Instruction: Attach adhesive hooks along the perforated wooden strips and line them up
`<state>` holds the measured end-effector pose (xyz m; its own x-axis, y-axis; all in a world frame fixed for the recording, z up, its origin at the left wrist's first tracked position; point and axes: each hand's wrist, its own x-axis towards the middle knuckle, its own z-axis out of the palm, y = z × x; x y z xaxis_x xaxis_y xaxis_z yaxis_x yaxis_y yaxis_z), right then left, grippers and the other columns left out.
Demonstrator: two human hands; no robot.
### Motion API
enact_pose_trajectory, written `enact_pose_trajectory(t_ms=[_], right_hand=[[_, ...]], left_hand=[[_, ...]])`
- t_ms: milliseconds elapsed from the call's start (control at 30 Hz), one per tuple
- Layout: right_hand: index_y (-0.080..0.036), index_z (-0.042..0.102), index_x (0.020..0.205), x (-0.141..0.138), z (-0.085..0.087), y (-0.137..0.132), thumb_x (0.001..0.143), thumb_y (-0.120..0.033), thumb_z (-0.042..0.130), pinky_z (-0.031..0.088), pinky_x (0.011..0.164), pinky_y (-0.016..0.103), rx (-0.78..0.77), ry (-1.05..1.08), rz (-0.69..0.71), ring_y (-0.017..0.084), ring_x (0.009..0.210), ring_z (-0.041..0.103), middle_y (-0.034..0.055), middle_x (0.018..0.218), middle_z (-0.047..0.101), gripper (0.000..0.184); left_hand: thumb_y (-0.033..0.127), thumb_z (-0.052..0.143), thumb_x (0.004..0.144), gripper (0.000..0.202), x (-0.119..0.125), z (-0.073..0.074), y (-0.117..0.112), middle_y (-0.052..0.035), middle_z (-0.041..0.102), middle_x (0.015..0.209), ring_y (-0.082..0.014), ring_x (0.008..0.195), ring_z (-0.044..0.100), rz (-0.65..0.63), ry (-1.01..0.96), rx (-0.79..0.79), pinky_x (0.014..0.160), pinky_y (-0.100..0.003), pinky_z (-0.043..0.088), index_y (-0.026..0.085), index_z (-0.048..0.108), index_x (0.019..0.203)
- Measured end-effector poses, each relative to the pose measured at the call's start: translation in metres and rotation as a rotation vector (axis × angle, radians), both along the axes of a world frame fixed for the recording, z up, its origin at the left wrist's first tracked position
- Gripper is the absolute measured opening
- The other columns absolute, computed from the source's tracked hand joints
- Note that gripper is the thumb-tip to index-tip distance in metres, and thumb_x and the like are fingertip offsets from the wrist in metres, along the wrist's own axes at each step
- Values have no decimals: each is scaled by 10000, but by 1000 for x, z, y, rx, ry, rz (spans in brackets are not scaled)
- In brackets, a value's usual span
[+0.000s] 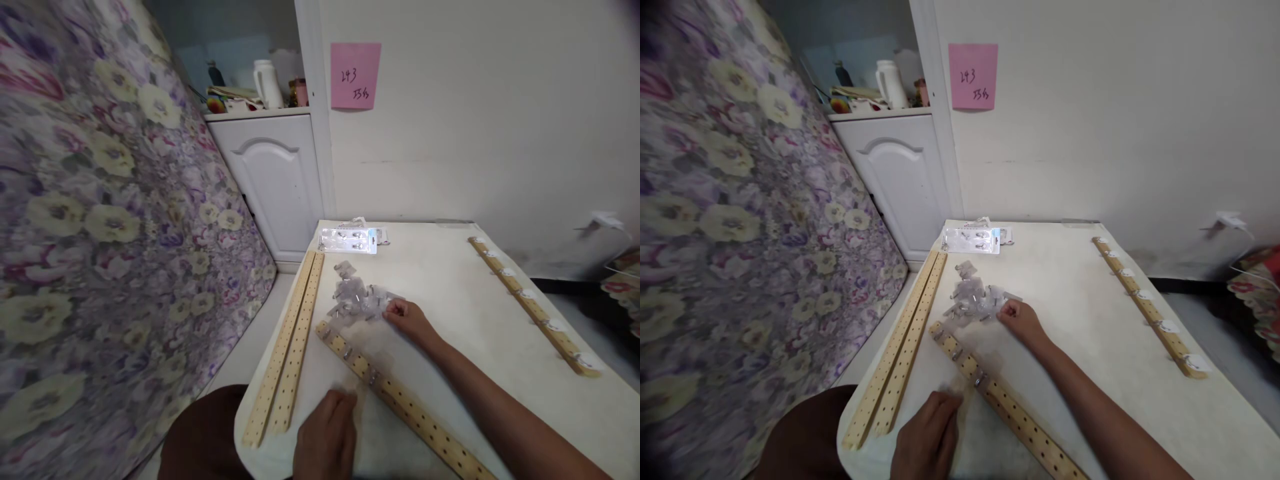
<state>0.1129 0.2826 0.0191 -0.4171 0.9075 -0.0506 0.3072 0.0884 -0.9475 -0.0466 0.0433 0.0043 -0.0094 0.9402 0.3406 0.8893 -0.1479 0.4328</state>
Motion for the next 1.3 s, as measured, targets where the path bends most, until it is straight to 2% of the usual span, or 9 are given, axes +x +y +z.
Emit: enact_pose_trajectory(t_ms=[167,267,367,467,567,733,1000,1300], right_hand=[[-194,504,686,21,1,-12,699,-403,615,386,433,229,-150,143,51,111,445,523,-17,558,601,237],[-174,552,872,37,-2,-19,711,-402,633,415,455,230,-190,216,60,103,472,548,-18,629,614,291],[-167,567,1003,52,-4,-27,733,-376,646,400,438,212,-247,296,154,87,470,540,-27,658,605,351],[-167,582,1004,62,-4,-39,742,-367,661,389,414,203,-316,331,292,82,451,535,-34,646,596,339],[-172,593,984,66,-3,-52,735,-365,675,404,413,207,-363,278,381,83,440,540,-42,636,588,325],[-181,597,958,66,0,-67,757,-289,651,396,416,198,-426,234,507,79,444,547,-56,633,573,235],[-201,582,958,72,0,-73,783,-232,603,394,428,183,-411,148,519,68,463,540,-59,665,555,178],[-192,579,965,75,1,-75,800,-214,583,393,441,180,-363,127,522,64,474,529,-62,660,525,166]], left_hand=[[121,417,874,301,0,-1,0,-43,575,909,-164,813,594,17,2,-21,678,-261,496,233,526,1131],[123,408,884,303,1,2,0,-46,569,927,-164,824,587,22,-8,-42,688,-269,490,238,523,1140],[131,397,894,298,9,7,-1,-52,570,932,-158,817,580,-2,-63,-48,690,-265,486,236,524,1142],[118,384,890,307,27,12,-1,-64,577,921,-157,808,569,-77,-148,-50,679,-261,482,221,516,1147],[94,390,874,324,47,16,-1,-60,577,872,-159,779,557,-152,-210,-60,652,-259,476,215,510,1149],[70,396,868,363,59,14,-2,-66,571,906,-165,817,551,-152,-267,-80,694,-274,493,214,484,1190],[34,378,874,546,60,2,-9,-111,538,1117,-186,1024,527,-147,-261,-47,879,-339,493,228,310,1380],[26,354,853,625,63,8,-4,-116,556,1070,-210,957,527,-190,-110,-61,797,-374,515,227,270,1439]])
